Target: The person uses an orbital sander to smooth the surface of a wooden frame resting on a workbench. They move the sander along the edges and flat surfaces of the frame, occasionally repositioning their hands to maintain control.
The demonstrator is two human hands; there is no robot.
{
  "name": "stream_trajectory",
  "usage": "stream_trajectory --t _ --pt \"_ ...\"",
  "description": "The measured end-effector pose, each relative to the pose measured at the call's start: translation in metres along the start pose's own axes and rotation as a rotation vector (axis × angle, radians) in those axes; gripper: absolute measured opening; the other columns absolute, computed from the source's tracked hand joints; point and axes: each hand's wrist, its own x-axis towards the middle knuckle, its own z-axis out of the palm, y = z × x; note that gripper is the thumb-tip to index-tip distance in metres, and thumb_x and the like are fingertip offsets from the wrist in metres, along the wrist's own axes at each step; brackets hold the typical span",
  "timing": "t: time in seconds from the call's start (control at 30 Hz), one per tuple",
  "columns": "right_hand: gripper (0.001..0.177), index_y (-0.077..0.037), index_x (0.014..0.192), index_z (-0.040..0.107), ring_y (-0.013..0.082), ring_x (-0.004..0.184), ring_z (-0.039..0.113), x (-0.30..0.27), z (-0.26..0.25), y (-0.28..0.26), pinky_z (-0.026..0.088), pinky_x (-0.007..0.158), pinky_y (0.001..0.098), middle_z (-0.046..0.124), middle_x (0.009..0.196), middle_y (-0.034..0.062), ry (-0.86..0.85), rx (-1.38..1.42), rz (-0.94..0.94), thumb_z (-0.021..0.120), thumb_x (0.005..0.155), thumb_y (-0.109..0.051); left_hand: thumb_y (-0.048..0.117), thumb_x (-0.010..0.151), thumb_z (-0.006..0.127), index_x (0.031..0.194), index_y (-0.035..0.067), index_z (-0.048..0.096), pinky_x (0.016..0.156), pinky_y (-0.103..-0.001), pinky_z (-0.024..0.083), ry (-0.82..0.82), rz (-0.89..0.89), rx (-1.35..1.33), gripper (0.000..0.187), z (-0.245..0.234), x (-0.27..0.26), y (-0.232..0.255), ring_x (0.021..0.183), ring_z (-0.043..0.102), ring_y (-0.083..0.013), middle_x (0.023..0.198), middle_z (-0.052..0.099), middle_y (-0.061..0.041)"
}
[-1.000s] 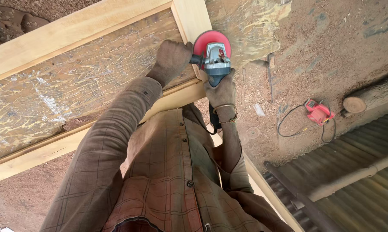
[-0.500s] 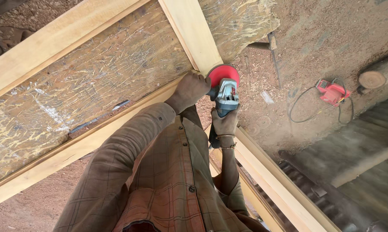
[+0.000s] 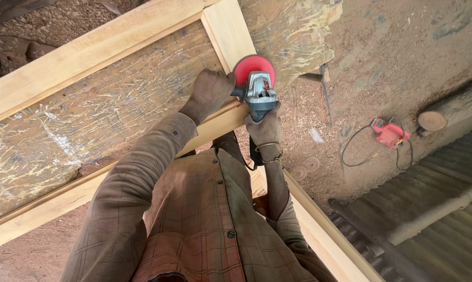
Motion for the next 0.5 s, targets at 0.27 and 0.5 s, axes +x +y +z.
stream_trajectory --t 0.27,0.5 --pt "0.077 0.010 0.130 0.037 0.0475 0.084 0.073 0.050 0.003 -0.049 0.061 0.075 0.0525 0.072 0.089 0.0298 -0.020 -0.004 -0.162 0.077 0.073 -0.025 0.023 0.085 0.073 0.092 0.010 0.067 0.057 -0.036 0.052 -0.076 -0.132 0.030 0.016 -0.021 0.019 -0.051 0.063 0.071 -0.0201 0.071 0.070 -0.006" --pt "0.080 0.008 0.133 0.034 0.0494 0.086 0.072 0.102 -0.002 -0.098 0.060 0.078 0.0529 0.071 0.090 0.0305 -0.046 -0.078 -0.257 0.077 0.073 -0.023 0.021 0.085 0.076 0.096 0.008 0.067 0.057 -0.036 0.053 -0.026 -0.257 -0.013 0.019 -0.026 0.049 -0.095 0.063 0.072 -0.0213 0.073 0.071 -0.006"
